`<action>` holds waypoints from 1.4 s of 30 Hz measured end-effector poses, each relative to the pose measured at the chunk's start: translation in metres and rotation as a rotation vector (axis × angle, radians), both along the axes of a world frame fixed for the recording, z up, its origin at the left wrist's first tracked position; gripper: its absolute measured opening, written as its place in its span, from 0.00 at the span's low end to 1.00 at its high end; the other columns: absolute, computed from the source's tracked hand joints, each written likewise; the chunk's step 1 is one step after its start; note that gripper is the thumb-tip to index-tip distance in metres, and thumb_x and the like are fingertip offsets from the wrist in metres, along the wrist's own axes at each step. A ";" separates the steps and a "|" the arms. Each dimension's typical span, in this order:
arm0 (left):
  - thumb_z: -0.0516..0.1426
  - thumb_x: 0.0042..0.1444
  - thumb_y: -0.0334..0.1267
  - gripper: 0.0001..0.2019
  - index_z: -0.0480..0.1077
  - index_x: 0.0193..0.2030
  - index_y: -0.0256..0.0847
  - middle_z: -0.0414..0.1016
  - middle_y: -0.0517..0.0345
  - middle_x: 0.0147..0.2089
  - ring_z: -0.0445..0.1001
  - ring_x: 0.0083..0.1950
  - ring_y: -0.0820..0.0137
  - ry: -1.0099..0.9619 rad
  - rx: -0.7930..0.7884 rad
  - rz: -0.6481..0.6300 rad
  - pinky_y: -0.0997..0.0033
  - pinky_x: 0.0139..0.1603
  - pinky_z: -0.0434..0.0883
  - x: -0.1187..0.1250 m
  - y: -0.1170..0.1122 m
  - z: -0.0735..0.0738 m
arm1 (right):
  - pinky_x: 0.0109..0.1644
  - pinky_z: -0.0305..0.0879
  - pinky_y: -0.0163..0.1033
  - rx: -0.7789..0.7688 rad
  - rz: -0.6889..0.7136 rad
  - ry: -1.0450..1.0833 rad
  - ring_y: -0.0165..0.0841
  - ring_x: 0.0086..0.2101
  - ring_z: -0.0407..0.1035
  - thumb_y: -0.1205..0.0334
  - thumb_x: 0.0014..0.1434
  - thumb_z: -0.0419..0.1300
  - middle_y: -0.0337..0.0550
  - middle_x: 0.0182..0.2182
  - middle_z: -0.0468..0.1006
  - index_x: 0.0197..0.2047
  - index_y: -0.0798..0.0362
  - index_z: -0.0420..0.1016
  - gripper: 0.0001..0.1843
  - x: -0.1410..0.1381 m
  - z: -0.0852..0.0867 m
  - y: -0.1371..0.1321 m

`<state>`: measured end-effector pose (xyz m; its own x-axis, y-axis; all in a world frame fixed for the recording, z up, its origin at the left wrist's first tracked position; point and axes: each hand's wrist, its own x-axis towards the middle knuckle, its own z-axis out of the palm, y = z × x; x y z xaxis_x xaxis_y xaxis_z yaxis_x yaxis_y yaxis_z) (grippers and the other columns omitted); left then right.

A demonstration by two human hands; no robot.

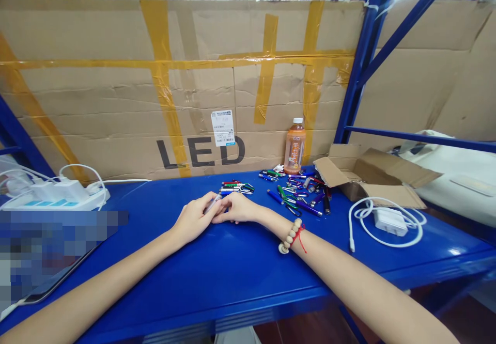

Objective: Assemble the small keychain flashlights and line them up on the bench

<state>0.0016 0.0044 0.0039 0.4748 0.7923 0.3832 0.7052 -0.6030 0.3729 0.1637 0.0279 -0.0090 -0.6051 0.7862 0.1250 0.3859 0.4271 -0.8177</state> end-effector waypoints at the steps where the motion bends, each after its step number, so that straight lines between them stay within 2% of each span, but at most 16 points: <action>1: 0.42 0.60 0.45 0.13 0.64 0.37 0.44 0.74 0.61 0.34 0.71 0.36 0.69 0.005 -0.001 0.003 0.74 0.32 0.61 0.000 0.000 0.000 | 0.15 0.57 0.25 -0.001 -0.010 -0.003 0.19 0.14 0.58 0.57 0.46 0.62 0.36 0.21 0.72 0.33 0.59 0.75 0.14 0.000 0.000 0.000; 5: 0.42 0.60 0.45 0.13 0.64 0.37 0.44 0.74 0.61 0.34 0.71 0.36 0.68 0.012 -0.005 0.018 0.75 0.32 0.61 0.000 0.000 0.000 | 0.14 0.57 0.24 0.030 -0.048 -0.016 0.18 0.15 0.58 0.55 0.45 0.62 0.37 0.23 0.73 0.32 0.59 0.75 0.15 0.000 -0.001 0.000; 11: 0.44 0.59 0.46 0.12 0.64 0.38 0.45 0.74 0.61 0.33 0.72 0.35 0.68 -0.003 -0.021 0.024 0.74 0.32 0.61 0.000 0.000 -0.001 | 0.14 0.55 0.25 0.049 -0.029 0.005 0.20 0.13 0.59 0.56 0.45 0.63 0.36 0.19 0.72 0.32 0.60 0.74 0.15 0.001 -0.004 0.000; 24: 0.45 0.58 0.45 0.11 0.65 0.38 0.45 0.74 0.62 0.31 0.71 0.33 0.69 0.020 -0.003 0.025 0.75 0.29 0.59 0.001 0.000 -0.001 | 0.16 0.54 0.25 0.096 -0.066 -0.050 0.21 0.13 0.58 0.60 0.45 0.62 0.32 0.13 0.66 0.27 0.60 0.73 0.10 -0.003 0.002 -0.004; 33: 0.45 0.58 0.43 0.10 0.65 0.38 0.45 0.73 0.63 0.31 0.70 0.31 0.71 0.011 -0.008 0.036 0.75 0.29 0.59 0.001 0.000 -0.002 | 0.15 0.55 0.26 -0.046 -0.074 -0.007 0.20 0.14 0.58 0.55 0.42 0.64 0.32 0.15 0.67 0.28 0.59 0.73 0.15 -0.001 0.001 -0.003; 38: 0.45 0.58 0.42 0.09 0.63 0.35 0.43 0.70 0.64 0.27 0.68 0.28 0.72 -0.008 -0.015 0.107 0.76 0.27 0.58 0.000 0.002 -0.002 | 0.14 0.57 0.26 -0.141 -0.213 0.119 0.19 0.15 0.55 0.54 0.45 0.62 0.31 0.15 0.62 0.33 0.58 0.74 0.16 -0.003 -0.001 -0.001; 42: 0.43 0.59 0.44 0.11 0.63 0.37 0.44 0.69 0.64 0.25 0.68 0.26 0.72 -0.023 -0.028 0.092 0.76 0.26 0.57 -0.001 0.003 -0.003 | 0.14 0.55 0.26 -0.102 -0.305 0.248 0.20 0.14 0.53 0.53 0.49 0.59 0.30 0.14 0.59 0.38 0.59 0.73 0.19 -0.005 0.000 0.001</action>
